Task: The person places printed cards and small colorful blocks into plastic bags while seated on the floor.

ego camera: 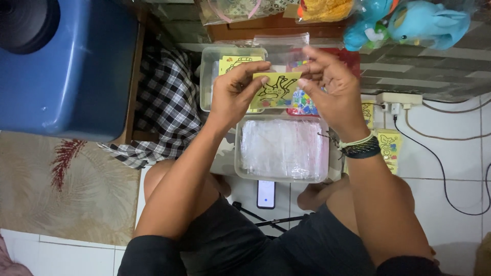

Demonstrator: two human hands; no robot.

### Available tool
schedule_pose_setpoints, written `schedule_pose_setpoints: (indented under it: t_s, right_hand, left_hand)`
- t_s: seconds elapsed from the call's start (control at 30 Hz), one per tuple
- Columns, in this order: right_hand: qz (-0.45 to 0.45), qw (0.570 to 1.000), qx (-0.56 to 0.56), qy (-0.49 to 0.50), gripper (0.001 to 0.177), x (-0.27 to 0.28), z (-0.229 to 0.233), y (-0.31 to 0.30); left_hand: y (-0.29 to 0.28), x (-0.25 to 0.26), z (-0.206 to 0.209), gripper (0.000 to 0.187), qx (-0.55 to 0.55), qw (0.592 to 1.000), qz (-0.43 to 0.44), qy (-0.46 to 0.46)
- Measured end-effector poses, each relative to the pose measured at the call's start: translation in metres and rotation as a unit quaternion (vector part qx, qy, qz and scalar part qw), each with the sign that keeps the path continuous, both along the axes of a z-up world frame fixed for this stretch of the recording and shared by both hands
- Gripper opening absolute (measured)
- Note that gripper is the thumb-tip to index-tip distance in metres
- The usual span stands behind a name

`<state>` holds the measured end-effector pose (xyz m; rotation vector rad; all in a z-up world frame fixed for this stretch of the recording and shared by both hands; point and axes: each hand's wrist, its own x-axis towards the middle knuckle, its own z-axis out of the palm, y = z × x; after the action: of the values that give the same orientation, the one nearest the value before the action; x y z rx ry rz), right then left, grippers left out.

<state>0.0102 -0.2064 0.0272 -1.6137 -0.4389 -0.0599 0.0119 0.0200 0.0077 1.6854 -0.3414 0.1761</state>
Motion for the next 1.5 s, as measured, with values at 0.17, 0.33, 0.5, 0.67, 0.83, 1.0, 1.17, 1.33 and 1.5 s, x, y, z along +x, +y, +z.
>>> schedule_pose_setpoints:
  t_s: [0.17, 0.33, 0.5, 0.67, 0.83, 1.0, 1.17, 1.33, 1.5]
  right_hand:
    - [-0.036, 0.999, -0.028, -0.016, 0.027, 0.001, -0.005, 0.000]
    - [-0.051, 0.998, -0.041, 0.010, 0.022, 0.001, -0.006, -0.004]
    - [-0.074, 0.996, -0.048, 0.018, 0.020, 0.004, -0.012, -0.007]
    - [-0.078, 0.994, -0.076, 0.025, 0.015, 0.003, -0.011, -0.008]
    - [-0.074, 0.992, -0.097, 0.016, 0.012, 0.006, -0.016, -0.010]
    - [-0.068, 0.984, -0.150, -0.068, 0.009, 0.010, -0.015, -0.011]
    - [-0.047, 0.994, -0.097, 0.010, 0.006, 0.010, -0.027, -0.012]
    - [-0.043, 0.997, -0.060, 0.030, 0.007, 0.012, -0.029, -0.016]
    - [-0.033, 0.997, -0.011, 0.067, 0.012, 0.008, -0.022, -0.012]
  left_hand:
    - [-0.006, 0.000, 0.000, 0.027, -0.013, 0.997, 0.009, -0.069]
    - [-0.002, 0.000, 0.000, 0.025, -0.009, 0.999, -0.001, -0.052]
    - [0.001, 0.002, 0.006, 0.020, 0.056, 0.997, 0.017, -0.059]
    - [0.005, 0.007, -0.008, 0.010, 0.049, 0.998, 0.024, -0.026]
    - [0.003, 0.008, 0.000, 0.007, 0.033, 0.999, 0.015, -0.012]
    - [0.009, 0.011, -0.003, 0.007, 0.037, 0.999, -0.004, -0.007]
    - [0.006, 0.008, -0.007, 0.007, 0.007, 0.999, -0.018, 0.041]
    - [0.011, 0.013, -0.021, 0.013, 0.030, 0.997, -0.038, 0.057]
    - [0.011, 0.013, -0.024, 0.009, 0.031, 0.997, -0.027, 0.073]
